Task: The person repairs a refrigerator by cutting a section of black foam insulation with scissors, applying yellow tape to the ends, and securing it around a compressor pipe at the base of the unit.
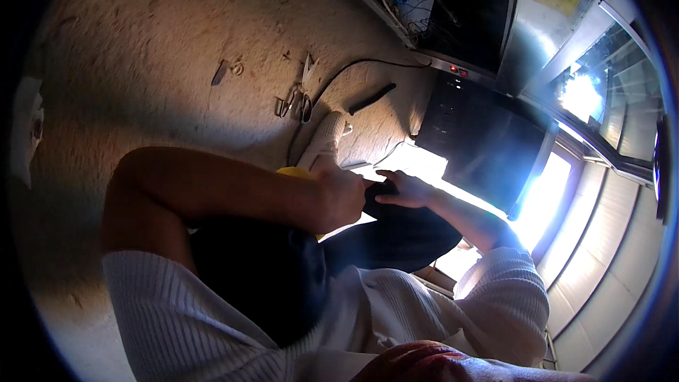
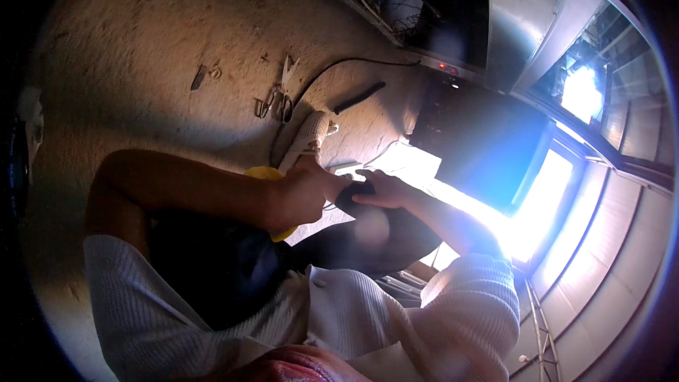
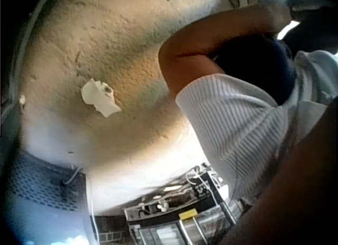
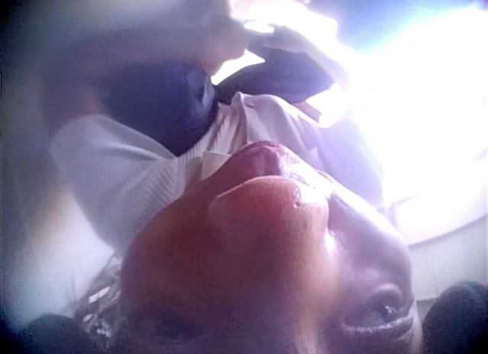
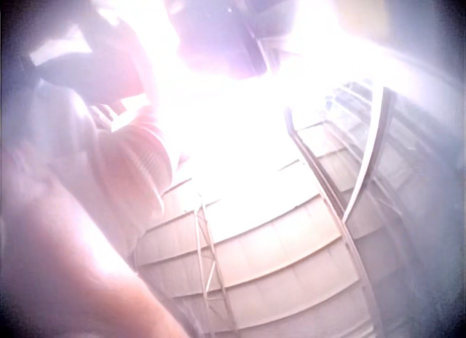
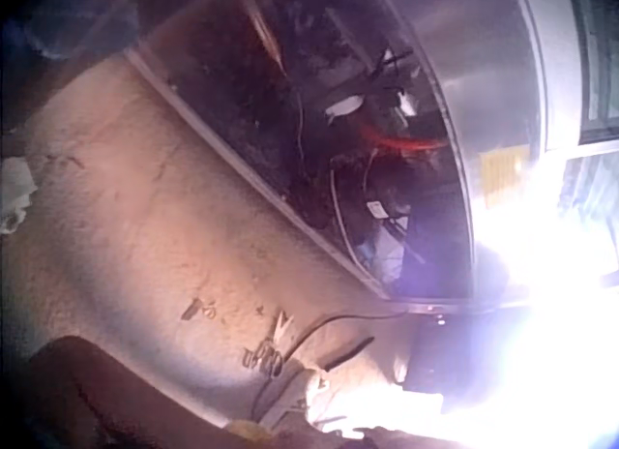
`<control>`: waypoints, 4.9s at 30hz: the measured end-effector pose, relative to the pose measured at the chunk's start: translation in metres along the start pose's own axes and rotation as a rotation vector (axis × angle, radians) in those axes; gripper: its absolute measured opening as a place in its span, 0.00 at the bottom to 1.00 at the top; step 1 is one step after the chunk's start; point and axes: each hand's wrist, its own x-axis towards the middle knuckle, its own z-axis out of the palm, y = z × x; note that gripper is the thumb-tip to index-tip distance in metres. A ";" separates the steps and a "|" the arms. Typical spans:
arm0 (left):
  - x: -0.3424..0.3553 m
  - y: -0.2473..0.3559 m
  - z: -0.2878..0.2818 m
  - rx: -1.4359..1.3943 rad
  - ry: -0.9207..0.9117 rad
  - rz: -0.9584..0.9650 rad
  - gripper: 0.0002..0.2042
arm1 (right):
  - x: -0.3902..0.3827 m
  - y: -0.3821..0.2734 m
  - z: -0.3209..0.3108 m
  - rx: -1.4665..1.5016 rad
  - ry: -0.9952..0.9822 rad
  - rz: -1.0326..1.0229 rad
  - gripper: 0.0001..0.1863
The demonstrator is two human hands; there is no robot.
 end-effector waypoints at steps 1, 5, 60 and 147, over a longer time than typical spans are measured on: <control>0.002 -0.003 -0.002 -0.058 -0.022 -0.005 0.17 | 0.002 0.000 -0.003 -0.013 0.005 0.003 0.49; -0.016 0.014 -0.088 0.185 -0.086 -0.068 0.17 | 0.007 0.003 0.002 -0.054 0.133 -0.074 0.46; -0.103 -0.008 -0.110 -1.664 0.431 -0.986 0.28 | 0.037 -0.107 -0.020 0.396 0.134 -0.839 0.18; -0.161 0.013 -0.139 -0.788 0.868 -1.282 0.19 | 0.302 -0.069 -0.044 0.050 0.966 -0.545 0.09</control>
